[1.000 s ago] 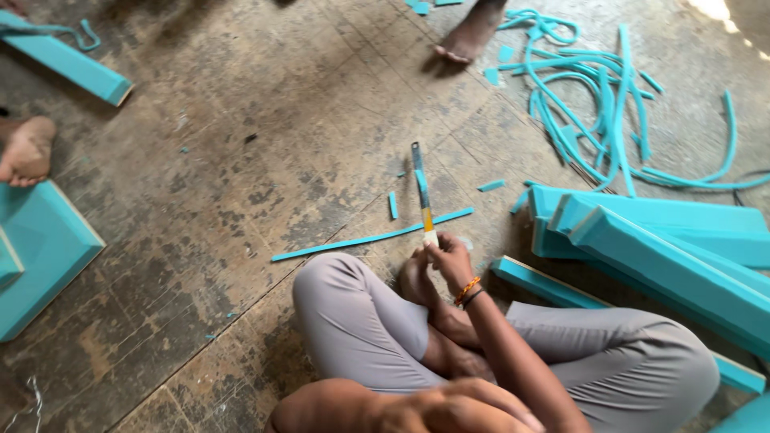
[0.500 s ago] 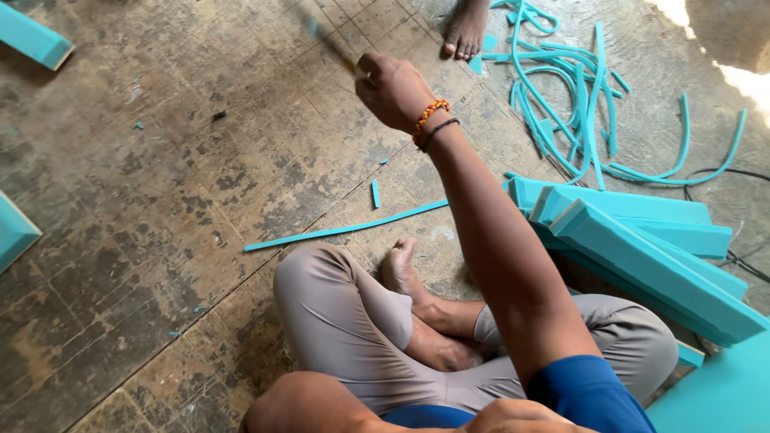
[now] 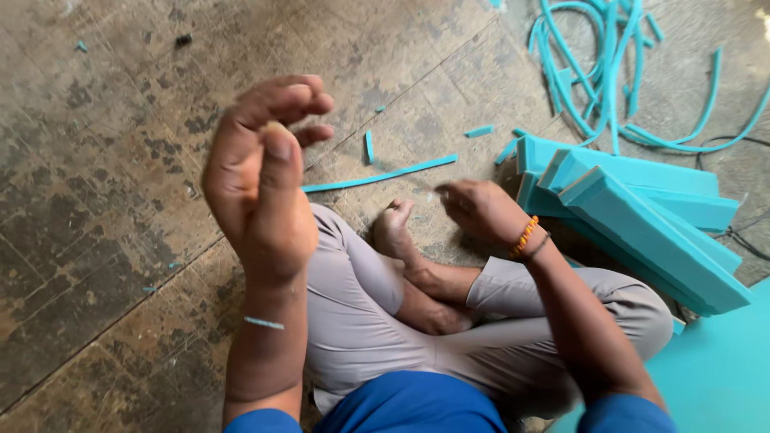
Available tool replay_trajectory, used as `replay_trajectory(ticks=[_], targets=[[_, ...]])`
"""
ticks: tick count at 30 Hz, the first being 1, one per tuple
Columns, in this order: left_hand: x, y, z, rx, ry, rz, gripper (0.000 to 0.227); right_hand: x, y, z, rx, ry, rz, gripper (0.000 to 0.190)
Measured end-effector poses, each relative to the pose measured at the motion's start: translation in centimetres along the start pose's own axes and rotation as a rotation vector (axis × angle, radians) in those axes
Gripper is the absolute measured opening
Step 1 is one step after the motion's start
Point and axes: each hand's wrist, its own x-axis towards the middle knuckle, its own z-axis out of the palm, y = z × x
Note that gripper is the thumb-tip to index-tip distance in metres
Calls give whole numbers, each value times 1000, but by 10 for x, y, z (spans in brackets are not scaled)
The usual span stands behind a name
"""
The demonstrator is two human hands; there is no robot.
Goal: The person sits on the floor and uses a metal file to shape the edges of rectangular teal foam blocks. They hold each block with one hand and file the edges with the other, creating curved strips of foam debris. The person repeatedly picks up blocks, files them, and places them into a stack.
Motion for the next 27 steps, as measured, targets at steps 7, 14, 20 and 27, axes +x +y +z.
replay_trajectory(ticks=[7,14,20,27], targets=[[25,-60,3,59,-31,30,15,-2,37,-23,-298,-205,106,22],[32,-152,9,688,-130,-292,15,-27,51,-86,-788,237,568,16],[25,-201,5,1288,-290,-233,24,-4,11,-22,-292,185,293,20],[17,-217,-8,1388,-474,-571,31,50,62,4,-283,88,440,18]])
